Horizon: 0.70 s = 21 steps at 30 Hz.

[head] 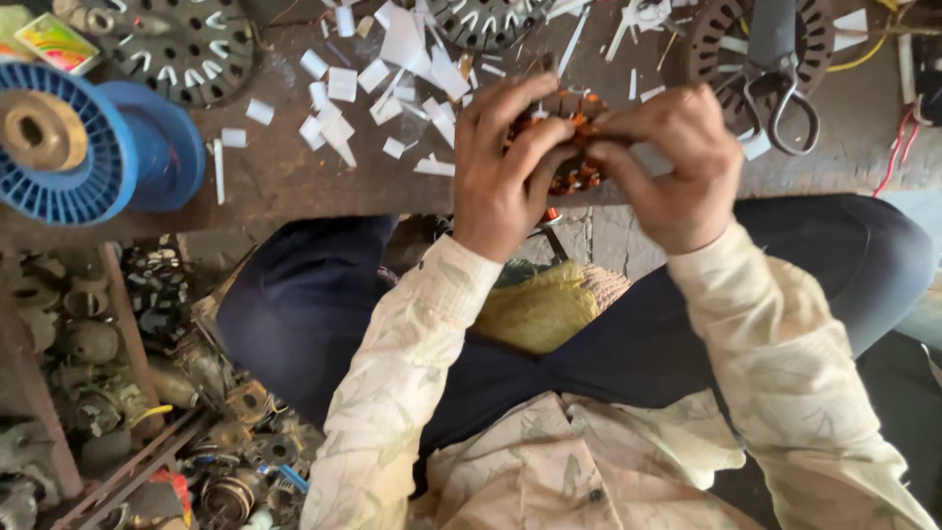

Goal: The person inserts small white insulating pieces into the slots of a copper-wound motor rotor. They repeatedly pick up pieces, place them into the rotor, and use shears to trim excess material. The work continues on a single rotor throughout the clip.

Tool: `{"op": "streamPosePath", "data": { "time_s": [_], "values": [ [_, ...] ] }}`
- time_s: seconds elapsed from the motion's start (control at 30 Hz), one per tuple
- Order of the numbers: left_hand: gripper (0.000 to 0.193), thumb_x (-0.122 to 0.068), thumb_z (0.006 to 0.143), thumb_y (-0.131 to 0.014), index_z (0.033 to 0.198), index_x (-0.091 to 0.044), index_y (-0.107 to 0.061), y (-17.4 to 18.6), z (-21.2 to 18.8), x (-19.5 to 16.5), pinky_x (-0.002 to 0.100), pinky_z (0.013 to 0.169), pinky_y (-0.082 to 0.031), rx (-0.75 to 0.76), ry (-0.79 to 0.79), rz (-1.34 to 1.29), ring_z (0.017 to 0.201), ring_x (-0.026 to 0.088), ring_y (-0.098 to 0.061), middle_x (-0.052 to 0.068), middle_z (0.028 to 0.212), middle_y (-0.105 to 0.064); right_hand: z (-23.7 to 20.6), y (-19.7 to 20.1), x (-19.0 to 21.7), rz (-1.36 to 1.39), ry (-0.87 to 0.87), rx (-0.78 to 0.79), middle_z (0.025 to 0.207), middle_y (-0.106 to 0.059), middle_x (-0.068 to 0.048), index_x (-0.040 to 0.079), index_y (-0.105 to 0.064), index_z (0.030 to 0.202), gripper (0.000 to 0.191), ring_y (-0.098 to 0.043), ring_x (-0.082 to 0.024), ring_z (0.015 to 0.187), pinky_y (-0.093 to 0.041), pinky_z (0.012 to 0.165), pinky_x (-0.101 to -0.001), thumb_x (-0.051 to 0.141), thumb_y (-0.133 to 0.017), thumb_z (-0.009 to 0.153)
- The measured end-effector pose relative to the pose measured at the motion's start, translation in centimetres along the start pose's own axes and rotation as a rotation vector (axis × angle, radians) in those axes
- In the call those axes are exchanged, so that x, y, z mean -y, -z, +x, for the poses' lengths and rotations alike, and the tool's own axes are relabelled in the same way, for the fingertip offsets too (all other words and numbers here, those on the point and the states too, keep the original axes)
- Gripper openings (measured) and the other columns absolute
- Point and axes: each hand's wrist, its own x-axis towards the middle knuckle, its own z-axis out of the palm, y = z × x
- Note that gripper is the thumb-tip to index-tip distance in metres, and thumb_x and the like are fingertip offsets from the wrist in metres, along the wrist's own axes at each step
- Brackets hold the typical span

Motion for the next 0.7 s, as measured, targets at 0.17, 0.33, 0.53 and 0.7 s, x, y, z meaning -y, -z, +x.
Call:
{"op": "streamPosePath", "data": {
  "time_s": [0.17, 0.33, 0.53, 0.7],
  "values": [
    [0.032, -0.015, 0.097, -0.079, 0.120, -0.013, -0.057, 3.2, 0.1, 1.3, 0.043, 0.117, -0.043, -0.079, 0.003, -0.093, 0.138, 0.031, -0.052, 0.009, 0.145, -0.056, -1.7, 3.8, -4.4, 0.115, -0.270, -0.088, 0.112, -0.068, -0.016, -0.004, -0.070, 0.121, 0.022, -0.068, -0.024, 0.092, -0.058, 0.085, -0.0326, -0.010, -0.071, 0.101],
    [0.022, -0.003, 0.103, -0.070, 0.122, -0.007, -0.059, 7.5, -0.6, 5.0, 0.033, 0.101, -0.055, -0.283, 0.332, -0.077, 0.113, 0.022, -0.068, 0.008, 0.126, -0.067, -2.8, 5.1, -10.4, -0.470, -0.218, 0.000, 0.105, -0.067, -0.016, -0.001, -0.072, 0.107, 0.029, -0.068, -0.032, 0.091, -0.056, 0.081, -0.0416, 0.005, -0.081, 0.080],
    [0.022, -0.003, 0.097, -0.076, 0.115, -0.007, -0.063, 10.5, -2.5, 8.2, 0.033, 0.085, -0.057, -0.190, 0.502, -0.048, 0.094, 0.018, -0.072, 0.005, 0.107, -0.074, -4.3, 5.5, -12.3, -0.693, -0.225, -0.002, 0.115, -0.060, -0.024, 0.000, -0.061, 0.121, 0.055, -0.064, -0.039, 0.101, -0.054, 0.083, -0.0472, 0.020, -0.090, 0.079],
    [0.027, -0.001, 0.091, -0.078, 0.112, -0.010, -0.064, 9.9, -3.2, 7.2, 0.037, 0.083, -0.058, -0.019, 0.363, 0.133, 0.098, 0.025, -0.072, 0.007, 0.109, -0.070, -3.9, 6.1, -11.5, -0.619, -0.241, 0.075, 0.114, -0.064, -0.022, -0.006, -0.055, 0.127, 0.065, -0.065, -0.036, 0.097, -0.054, 0.078, -0.0449, 0.020, -0.092, 0.082]
  ]
}}
